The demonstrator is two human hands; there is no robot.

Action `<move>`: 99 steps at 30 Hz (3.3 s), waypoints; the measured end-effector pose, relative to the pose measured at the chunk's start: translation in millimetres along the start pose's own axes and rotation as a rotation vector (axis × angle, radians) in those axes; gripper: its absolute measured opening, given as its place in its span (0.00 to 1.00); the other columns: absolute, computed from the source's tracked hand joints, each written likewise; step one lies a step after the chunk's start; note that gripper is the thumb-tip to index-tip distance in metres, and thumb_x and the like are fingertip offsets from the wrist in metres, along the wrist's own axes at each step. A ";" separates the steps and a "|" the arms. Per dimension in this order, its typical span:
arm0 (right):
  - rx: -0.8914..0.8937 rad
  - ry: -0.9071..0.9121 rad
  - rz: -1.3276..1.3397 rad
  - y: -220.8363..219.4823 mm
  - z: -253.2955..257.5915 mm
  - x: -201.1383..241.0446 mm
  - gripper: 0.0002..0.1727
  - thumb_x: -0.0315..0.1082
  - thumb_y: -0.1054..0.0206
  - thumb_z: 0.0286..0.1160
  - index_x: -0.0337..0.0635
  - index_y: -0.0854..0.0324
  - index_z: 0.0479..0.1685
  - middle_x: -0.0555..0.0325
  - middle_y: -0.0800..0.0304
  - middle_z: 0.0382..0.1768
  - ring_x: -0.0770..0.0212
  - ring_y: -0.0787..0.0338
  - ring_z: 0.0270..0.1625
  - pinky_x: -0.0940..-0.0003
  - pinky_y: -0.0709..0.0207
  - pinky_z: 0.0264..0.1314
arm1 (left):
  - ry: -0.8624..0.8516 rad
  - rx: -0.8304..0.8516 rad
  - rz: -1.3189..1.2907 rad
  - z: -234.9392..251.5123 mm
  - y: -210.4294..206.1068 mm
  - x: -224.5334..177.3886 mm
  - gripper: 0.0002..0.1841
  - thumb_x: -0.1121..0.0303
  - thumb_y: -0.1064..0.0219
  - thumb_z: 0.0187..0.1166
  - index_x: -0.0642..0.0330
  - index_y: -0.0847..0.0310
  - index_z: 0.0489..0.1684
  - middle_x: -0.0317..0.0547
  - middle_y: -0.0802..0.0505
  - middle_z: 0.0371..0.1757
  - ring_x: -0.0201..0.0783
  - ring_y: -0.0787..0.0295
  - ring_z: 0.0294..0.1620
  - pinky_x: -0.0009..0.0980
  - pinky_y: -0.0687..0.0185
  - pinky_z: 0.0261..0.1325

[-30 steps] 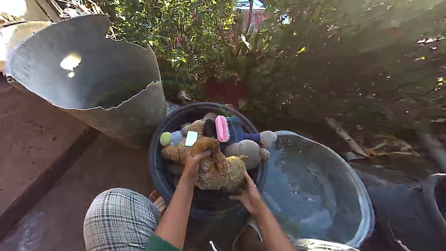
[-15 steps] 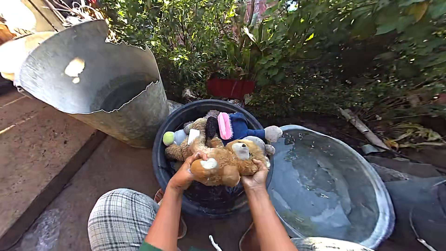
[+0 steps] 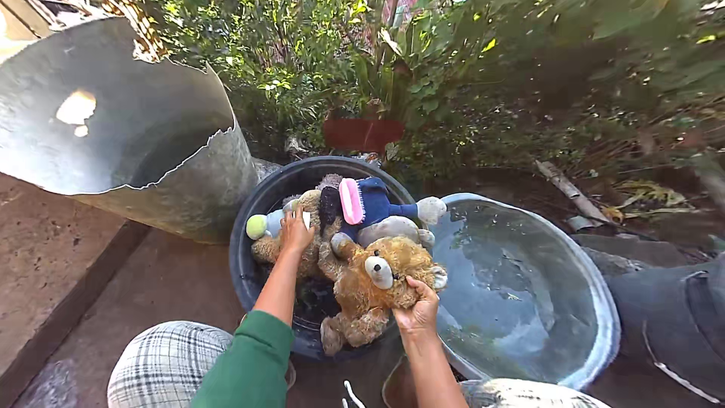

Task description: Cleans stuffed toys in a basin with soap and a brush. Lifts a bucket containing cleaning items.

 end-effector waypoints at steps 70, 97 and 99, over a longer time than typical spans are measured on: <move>0.042 -0.032 -0.140 32.9 29.2 -39.8 0.25 0.46 0.61 0.97 0.38 0.30 0.73 0.54 0.11 0.54 0.66 0.09 0.55 0.67 0.14 0.58 | -0.650 0.015 -0.050 -187.4 -98.1 -90.5 0.26 0.57 0.51 0.88 0.47 0.23 0.83 0.61 0.29 0.89 0.65 0.42 0.92 0.71 0.56 0.90; 0.099 0.140 -0.527 60.1 33.3 -41.3 0.36 0.30 0.24 0.61 0.31 0.34 0.73 0.49 0.17 0.57 0.68 0.13 0.55 0.73 0.15 0.57 | 0.053 -0.010 -0.336 42.1 -62.8 -120.1 0.42 0.80 0.30 0.70 0.70 0.47 0.89 0.75 0.20 0.75 0.67 0.21 0.76 0.61 0.26 0.78; 0.127 0.123 -0.556 63.3 34.2 -39.0 0.39 0.26 0.22 0.53 0.33 0.33 0.72 0.48 0.18 0.59 0.65 0.13 0.57 0.71 0.15 0.58 | -0.003 0.088 -0.628 50.9 -68.0 -103.7 0.33 0.83 0.34 0.73 0.71 0.37 0.82 0.70 0.14 0.65 0.57 0.12 0.58 0.53 0.15 0.61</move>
Point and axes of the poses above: each hand's wrist, its own z-axis towards the middle knuckle, its own y-axis out of the back of the hand, x = y × z, the point moved 5 cm from there along z, towards the middle knuckle
